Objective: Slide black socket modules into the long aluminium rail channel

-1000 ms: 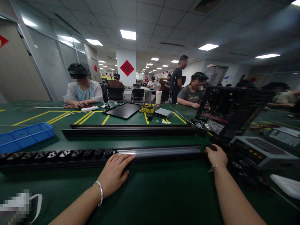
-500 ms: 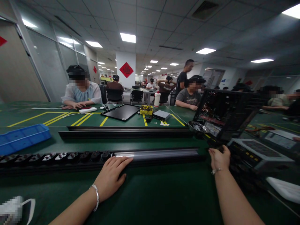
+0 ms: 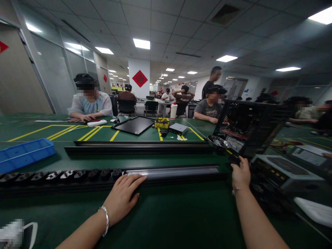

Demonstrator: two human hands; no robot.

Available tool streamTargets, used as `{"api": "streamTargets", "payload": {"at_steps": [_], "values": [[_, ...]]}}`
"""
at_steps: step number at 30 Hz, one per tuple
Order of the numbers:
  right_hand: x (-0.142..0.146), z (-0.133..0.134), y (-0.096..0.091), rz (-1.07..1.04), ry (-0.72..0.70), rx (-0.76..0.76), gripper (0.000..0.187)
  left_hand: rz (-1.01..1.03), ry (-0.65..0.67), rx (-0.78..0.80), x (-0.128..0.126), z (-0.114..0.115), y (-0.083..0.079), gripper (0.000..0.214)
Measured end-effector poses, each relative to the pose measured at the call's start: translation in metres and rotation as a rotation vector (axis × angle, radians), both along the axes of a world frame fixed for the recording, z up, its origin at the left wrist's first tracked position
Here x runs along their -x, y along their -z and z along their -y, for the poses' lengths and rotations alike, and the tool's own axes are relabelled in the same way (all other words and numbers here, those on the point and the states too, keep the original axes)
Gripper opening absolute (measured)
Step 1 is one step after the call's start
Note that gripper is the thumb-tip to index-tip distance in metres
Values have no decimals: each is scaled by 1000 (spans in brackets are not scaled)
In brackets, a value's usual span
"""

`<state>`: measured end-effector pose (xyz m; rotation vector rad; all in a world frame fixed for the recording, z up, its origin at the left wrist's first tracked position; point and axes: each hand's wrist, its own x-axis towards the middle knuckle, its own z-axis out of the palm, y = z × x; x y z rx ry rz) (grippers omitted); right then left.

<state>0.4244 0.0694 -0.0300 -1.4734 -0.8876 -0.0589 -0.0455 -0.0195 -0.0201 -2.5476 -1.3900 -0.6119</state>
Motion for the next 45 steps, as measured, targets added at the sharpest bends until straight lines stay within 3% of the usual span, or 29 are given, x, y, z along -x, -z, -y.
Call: {"api": "streamTargets", "payload": {"at_steps": [2, 4, 9, 11, 15, 18, 24, 45], "values": [[15, 5, -7, 98, 83, 106, 50, 12, 11, -81, 2, 0, -3, 46], [36, 10, -14, 240, 68, 168, 47, 24, -7, -203, 6, -1, -9, 40], [111, 23, -25, 637, -208, 280, 45, 89, -324, -442, 28, -6, -18, 37], [141, 30, -25, 773, -341, 360, 44, 63, -387, -383, 38, -10, -18, 40], [176, 43, -27, 941, -530, 526, 43, -30, -304, -124, 52, -15, -17, 43], [179, 45, -30, 945, -553, 592, 44, -48, -275, -39, 56, -16, -17, 44], [177, 45, -32, 938, -549, 590, 44, -69, -367, -98, 63, -15, -18, 47], [178, 46, -33, 959, -554, 582, 44, -38, -355, -16, 66, -19, -18, 42]]}}
